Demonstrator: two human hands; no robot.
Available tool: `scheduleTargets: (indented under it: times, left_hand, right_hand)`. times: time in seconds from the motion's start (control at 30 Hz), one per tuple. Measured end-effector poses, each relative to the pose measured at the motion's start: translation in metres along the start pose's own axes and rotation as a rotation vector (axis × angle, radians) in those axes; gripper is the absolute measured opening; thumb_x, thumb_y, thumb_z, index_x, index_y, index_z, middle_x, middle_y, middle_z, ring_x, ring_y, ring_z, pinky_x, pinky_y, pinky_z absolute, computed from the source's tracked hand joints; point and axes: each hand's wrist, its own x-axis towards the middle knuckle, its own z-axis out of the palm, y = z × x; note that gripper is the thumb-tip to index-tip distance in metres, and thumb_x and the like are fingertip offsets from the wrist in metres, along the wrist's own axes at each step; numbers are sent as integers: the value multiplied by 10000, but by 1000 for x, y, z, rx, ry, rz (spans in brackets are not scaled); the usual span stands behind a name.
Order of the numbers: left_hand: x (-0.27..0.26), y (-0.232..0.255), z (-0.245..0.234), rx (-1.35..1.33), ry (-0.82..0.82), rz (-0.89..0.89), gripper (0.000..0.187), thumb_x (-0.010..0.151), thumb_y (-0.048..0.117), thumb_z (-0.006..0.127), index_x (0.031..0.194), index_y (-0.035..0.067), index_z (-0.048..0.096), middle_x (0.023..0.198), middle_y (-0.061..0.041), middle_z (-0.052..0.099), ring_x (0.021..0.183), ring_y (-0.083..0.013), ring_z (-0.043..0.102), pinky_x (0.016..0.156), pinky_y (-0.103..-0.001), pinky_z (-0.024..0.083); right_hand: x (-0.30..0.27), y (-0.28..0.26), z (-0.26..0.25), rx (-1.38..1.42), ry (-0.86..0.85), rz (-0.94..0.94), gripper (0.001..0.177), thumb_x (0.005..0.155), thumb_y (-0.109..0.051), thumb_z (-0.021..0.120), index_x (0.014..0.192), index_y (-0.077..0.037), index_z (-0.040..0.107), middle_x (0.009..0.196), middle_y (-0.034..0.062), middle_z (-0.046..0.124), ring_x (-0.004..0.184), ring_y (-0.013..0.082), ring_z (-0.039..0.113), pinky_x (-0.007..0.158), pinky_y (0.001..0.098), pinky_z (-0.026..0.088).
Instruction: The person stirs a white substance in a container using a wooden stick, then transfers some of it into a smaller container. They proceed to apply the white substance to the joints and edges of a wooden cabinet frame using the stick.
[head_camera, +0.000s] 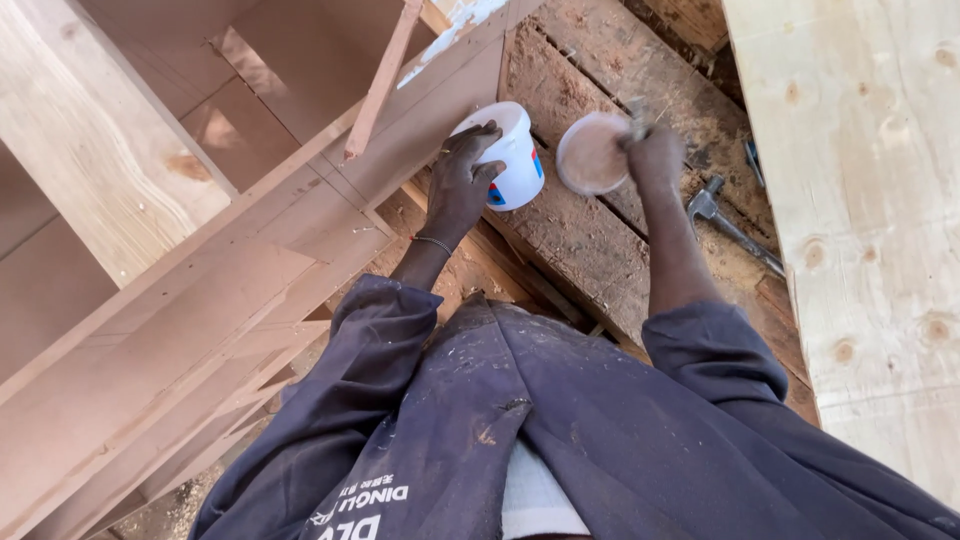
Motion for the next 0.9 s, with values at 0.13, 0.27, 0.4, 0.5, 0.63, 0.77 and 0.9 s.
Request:
scheduleTargets:
  times: [0.13,0.27,0.4,0.5,0.63,0.77,0.9]
  left_hand:
    - [-6,-8,19,129,14,122,401,973,308,731,1366,269,661,1463,43,617,1416,-194,483,1149,-477,376]
    - [-23,6,32,262,24,206,405,956,372,726,1349,296,666,1482,63,607,1422,-158,471,1156,-485,322]
    - [-32,-1,39,336,27,249,411,953,380,722,1354,316,658,1491,77,600,1431,-143,462,1162,-456,295]
    - [-33,12,35,229,-56,197,453,916,394,767,1338,255,683,1504,35,597,1465,-188,430,1189,-551,240]
    - [-30,50,27,186,-78,-27,255,1004,392,651,1137,211,772,1604,-34,451,1526,-307,302,1135,-573,340]
    - [-9,65,37,366,-41,-230,576,976,445,701,1485,237,532,1661,-169,283,1510,-433,306,1062,-658,385]
    - [11,47,54,573,-92,-223,669,986,604,629,1492,200,459,1552,-171,428,1318,-417,547,966,-612,468]
  right_hand:
    - [-31,-34,-31,263,296,47,339,898,-348,821,967,-43,690,902,230,633,843,423,644,754,511,505]
    - [-95,-76,-16,603,-346,82,378,1033,-409,545,981,-88,737,696,116,651,336,148,466,320,241,441]
    - [-132,-96,-9,1166,-529,231,359,1014,-368,667,929,-19,672,687,146,645,346,95,461,319,260,407]
    - [-136,-84,-5,1342,-507,258,265,1008,-270,702,952,-25,619,709,148,664,366,81,464,346,255,408]
    - [-156,-82,-16,1291,-550,294,261,1007,-248,680,942,-3,616,720,163,685,372,76,492,341,261,436]
    - [-173,-88,-29,1267,-602,299,235,992,-205,672,905,13,656,695,153,675,371,86,527,327,276,448]
    - [-182,-93,-17,1357,-640,367,198,983,-159,665,890,15,656,654,131,653,357,85,522,328,269,452]
